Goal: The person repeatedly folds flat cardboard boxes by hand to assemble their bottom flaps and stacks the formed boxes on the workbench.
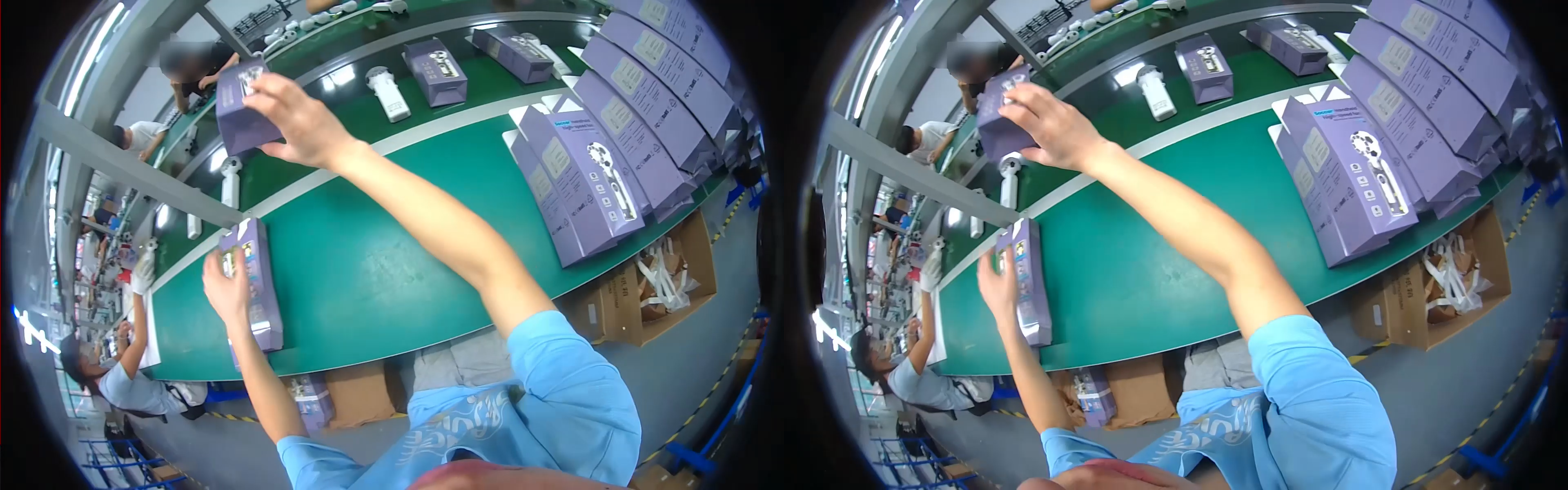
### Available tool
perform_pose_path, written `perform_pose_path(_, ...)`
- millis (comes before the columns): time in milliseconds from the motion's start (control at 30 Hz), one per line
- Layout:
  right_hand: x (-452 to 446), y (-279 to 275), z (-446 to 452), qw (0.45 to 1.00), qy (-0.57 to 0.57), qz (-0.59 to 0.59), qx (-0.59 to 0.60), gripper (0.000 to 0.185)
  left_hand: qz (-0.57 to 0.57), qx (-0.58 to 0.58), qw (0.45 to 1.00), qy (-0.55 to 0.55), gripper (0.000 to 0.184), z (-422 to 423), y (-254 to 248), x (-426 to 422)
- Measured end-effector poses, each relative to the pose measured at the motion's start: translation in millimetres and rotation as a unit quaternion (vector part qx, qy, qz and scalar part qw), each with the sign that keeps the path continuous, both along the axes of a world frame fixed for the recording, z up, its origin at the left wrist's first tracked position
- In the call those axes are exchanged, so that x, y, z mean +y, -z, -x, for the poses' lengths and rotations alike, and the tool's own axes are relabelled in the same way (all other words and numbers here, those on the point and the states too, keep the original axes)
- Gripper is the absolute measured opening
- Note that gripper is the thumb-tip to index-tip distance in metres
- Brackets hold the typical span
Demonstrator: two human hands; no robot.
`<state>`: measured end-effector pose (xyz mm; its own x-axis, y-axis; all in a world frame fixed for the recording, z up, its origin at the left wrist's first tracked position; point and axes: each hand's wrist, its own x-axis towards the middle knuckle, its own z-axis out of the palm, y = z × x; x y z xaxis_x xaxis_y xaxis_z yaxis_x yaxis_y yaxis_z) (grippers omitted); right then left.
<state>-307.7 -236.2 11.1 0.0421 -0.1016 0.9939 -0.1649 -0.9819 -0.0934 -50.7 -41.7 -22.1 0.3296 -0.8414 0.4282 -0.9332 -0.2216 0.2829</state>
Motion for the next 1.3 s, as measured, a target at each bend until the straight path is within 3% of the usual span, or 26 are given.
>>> perform_pose_path(67, -16, 37, -32, 0.990, 0.099, -0.038, 0.090, 0.083, -0.116, -0.095, 0.981, -0.123, 0.088, -25, 30, 16)
perform_pose_path(100, -15, 69, -42, 0.975, 0.115, -0.098, 0.165, 0.076, -0.116, -0.101, 0.980, -0.128, 0.088, -36, 35, 18)
perform_pose_path(200, 15, 147, -57, 0.865, 0.131, -0.330, 0.355, 0.058, -0.193, 0.049, 0.974, -0.104, 0.108, -41, 39, 22)
perform_pose_path(367, 41, 143, -5, 0.880, 0.040, -0.283, 0.378, 0.044, -0.233, 0.042, 0.967, -0.097, 0.111, -21, 23, 19)
perform_pose_path(500, 53, 142, 30, 0.870, 0.028, -0.348, 0.348, 0.040, -0.126, 0.101, 0.986, -0.036, 0.107, -38, 23, 27)
perform_pose_path(600, 58, 134, 44, 0.874, 0.009, -0.377, 0.307, 0.037, 0.023, 0.019, 0.998, -0.056, 0.106, -27, 9, 26)
perform_pose_path(633, 59, 129, 44, 0.874, 0.012, -0.378, 0.307, 0.037, 0.023, 0.021, 0.998, -0.053, 0.106, -22, 3, 23)
perform_pose_path(700, 61, 110, 38, 0.901, -0.050, -0.377, 0.210, 0.039, 0.281, 0.054, 0.956, 0.065, 0.100, 15, -23, 11)
perform_pose_path(733, 66, 95, 39, 0.909, -0.082, -0.375, 0.163, 0.040, 0.281, 0.057, 0.956, 0.062, 0.100, 35, -35, 6)
perform_pose_path(800, 85, 55, 45, 0.913, -0.188, -0.355, 0.068, 0.053, 0.280, 0.313, 0.891, 0.170, 0.086, 83, -49, -8)
perform_pose_path(833, 96, 37, 46, 0.914, -0.188, -0.352, 0.075, 0.053, 0.296, 0.250, 0.902, 0.191, 0.077, 110, -42, -18)
perform_pose_path(867, 107, 22, 47, 0.925, -0.237, -0.295, -0.029, 0.061, 0.311, 0.186, 0.908, 0.210, 0.067, 137, -35, -30)
perform_pose_path(900, 112, 7, 50, 0.921, -0.284, -0.231, -0.132, 0.070, 0.365, 0.045, 0.892, 0.261, 0.060, 158, -22, -50)
perform_pose_path(933, 111, -9, 57, 0.923, -0.282, -0.227, -0.127, 0.070, 0.410, -0.097, 0.854, 0.305, 0.054, 179, -11, -64)
perform_pose_path(1000, 103, -32, 82, 0.865, -0.307, -0.271, -0.291, 0.088, 0.403, -0.048, 0.831, 0.380, 0.053, 228, -19, -61)
perform_pose_path(1033, 97, -37, 96, 0.868, -0.303, -0.267, -0.288, 0.088, 0.408, -0.045, 0.828, 0.383, 0.053, 233, -28, -65)
perform_pose_path(1133, 82, -37, 133, 0.979, -0.151, -0.138, -0.004, 0.091, 0.456, 0.311, 0.688, 0.470, 0.064, 248, -52, -79)
perform_pose_path(1300, 91, -23, 106, 0.924, -0.238, -0.293, -0.056, 0.080, 0.355, 0.436, 0.723, 0.402, 0.064, 249, -69, -76)
